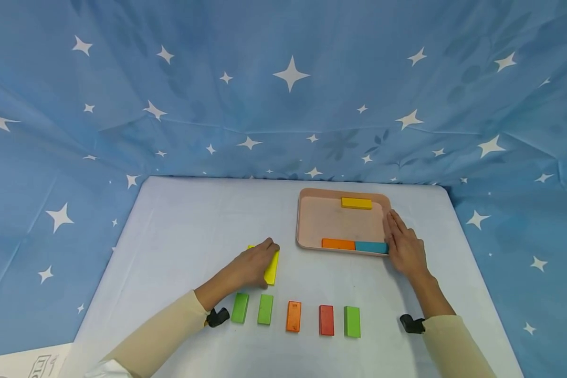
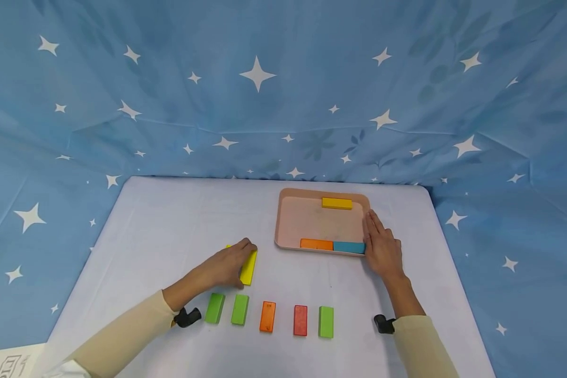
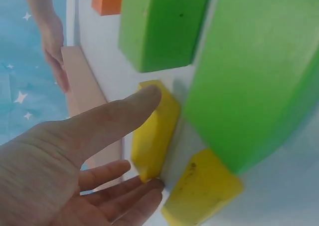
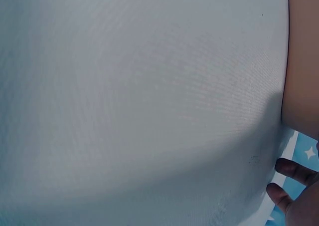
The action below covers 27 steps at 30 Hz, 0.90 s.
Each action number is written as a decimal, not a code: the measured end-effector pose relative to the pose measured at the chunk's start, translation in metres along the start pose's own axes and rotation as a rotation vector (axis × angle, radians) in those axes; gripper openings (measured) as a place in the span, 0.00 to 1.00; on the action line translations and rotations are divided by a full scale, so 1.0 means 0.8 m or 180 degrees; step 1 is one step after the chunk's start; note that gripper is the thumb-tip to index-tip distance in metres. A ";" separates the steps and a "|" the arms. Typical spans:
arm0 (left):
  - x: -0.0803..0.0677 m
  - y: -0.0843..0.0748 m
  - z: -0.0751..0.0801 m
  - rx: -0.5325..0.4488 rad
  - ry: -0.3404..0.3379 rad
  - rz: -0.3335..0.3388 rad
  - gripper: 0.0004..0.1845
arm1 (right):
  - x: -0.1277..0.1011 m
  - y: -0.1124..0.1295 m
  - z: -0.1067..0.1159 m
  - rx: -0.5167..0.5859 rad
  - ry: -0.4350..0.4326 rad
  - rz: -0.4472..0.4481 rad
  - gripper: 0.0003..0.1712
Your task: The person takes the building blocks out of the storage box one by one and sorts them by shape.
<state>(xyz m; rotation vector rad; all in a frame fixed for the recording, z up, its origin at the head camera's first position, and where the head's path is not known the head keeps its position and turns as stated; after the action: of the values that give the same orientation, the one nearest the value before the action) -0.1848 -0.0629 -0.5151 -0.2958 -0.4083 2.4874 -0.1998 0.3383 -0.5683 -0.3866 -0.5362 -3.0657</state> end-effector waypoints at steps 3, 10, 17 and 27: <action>0.007 -0.002 0.011 -0.0091 0.0074 0.0038 0.48 | 0.001 -0.001 0.001 -0.0008 0.0008 -0.0016 0.35; 0.043 -0.015 0.052 -0.0195 -0.0018 -0.0192 0.26 | 0.001 0.000 0.002 0.0037 -0.0068 0.0040 0.34; 0.105 -0.048 0.051 -0.0142 -0.0053 -0.0836 0.20 | -0.002 0.001 0.003 0.0040 -0.0063 -0.0013 0.34; 0.175 -0.095 0.010 0.0274 0.0369 -0.1336 0.26 | -0.001 0.001 0.002 0.0019 -0.0023 -0.0007 0.34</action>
<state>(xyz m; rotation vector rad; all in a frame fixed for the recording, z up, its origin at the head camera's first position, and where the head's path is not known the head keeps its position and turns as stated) -0.2592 0.0772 -0.4975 -0.2849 -0.2808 2.0600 -0.1987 0.3384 -0.5669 -0.3972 -0.5464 -3.0654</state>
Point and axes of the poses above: each hand's wrist, its own x-axis towards the middle knuckle, its own z-axis out of the back of the hand, y = z × x, the point moved 4 cm from there along x, towards the middle knuckle, and after that the axes turned 10 degrees about -y, right-handed, at the moved point
